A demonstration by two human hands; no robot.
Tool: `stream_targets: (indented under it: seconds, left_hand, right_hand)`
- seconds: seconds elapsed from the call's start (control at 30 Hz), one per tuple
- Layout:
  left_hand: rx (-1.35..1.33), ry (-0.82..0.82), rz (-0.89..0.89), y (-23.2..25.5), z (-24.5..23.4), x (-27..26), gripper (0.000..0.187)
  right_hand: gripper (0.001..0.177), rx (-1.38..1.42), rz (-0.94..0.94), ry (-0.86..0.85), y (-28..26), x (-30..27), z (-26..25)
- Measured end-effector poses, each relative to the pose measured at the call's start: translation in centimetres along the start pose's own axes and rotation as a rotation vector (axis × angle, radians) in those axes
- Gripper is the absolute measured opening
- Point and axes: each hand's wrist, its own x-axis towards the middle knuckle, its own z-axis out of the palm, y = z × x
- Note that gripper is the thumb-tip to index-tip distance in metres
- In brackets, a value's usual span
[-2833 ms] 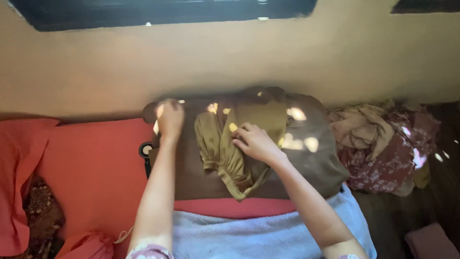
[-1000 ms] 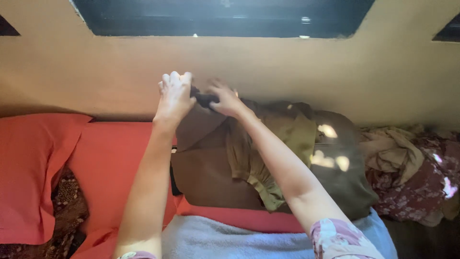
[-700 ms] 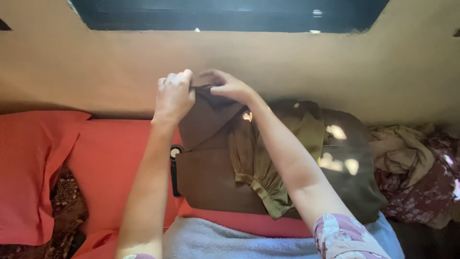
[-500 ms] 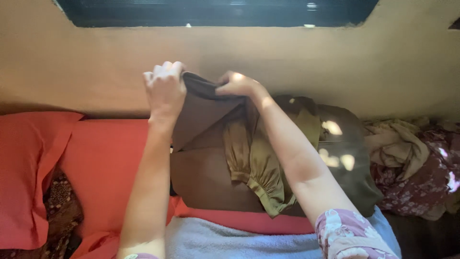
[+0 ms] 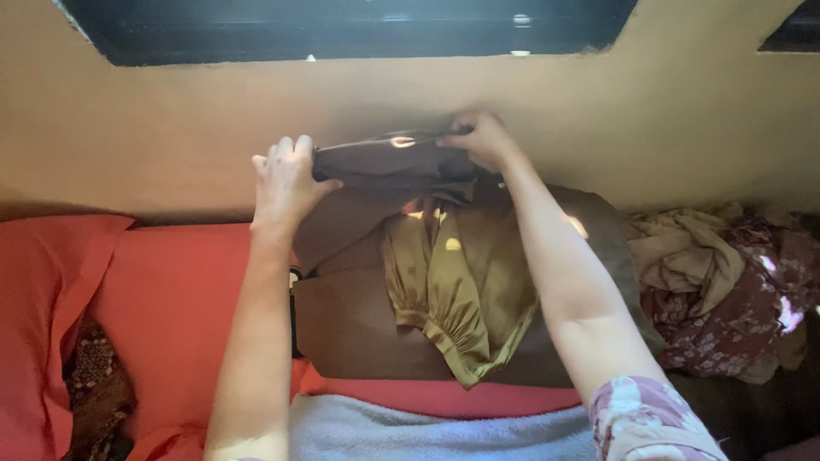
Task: The person folds a brown cloth, a floral top, and a light-colored top by hand on a bed.
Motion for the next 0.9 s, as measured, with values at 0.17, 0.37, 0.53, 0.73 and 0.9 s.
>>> stream_targets:
  seconds: [0.17,0.37,0.53,0.73,0.9]
  left_hand:
    - [0.238,0.111,0.012,0.3,3.0,0.6,0.047]
    - [0.219,0.150,-0.167,-0.6,3.7,0.7,0.020]
    - [0.156,0.104,-0.204,0.1,4.2,0.4,0.019]
    - [0.168,0.081,-0.296,1.2,4.8,1.0,0.025]
    - [-0.215,0.002,-0.434,2.1,4.1,1.3,0.026]
  right_hand:
    - [0.042,0.162,0.033,-0.170,2.5,0.6,-0.2]
    - [0.066,-0.315,0.125,-0.316,0.2,-1.5,-2.7]
    - [0.053,-0.117,0.262,-0.304,-1.0,-3.3,-4.0]
    - [0.037,0.427,0.148,-0.180,-2.2,-4.0,-3.5]
    - [0.046,0.371,0.127,-0.249,-1.2,-3.3,-4.1]
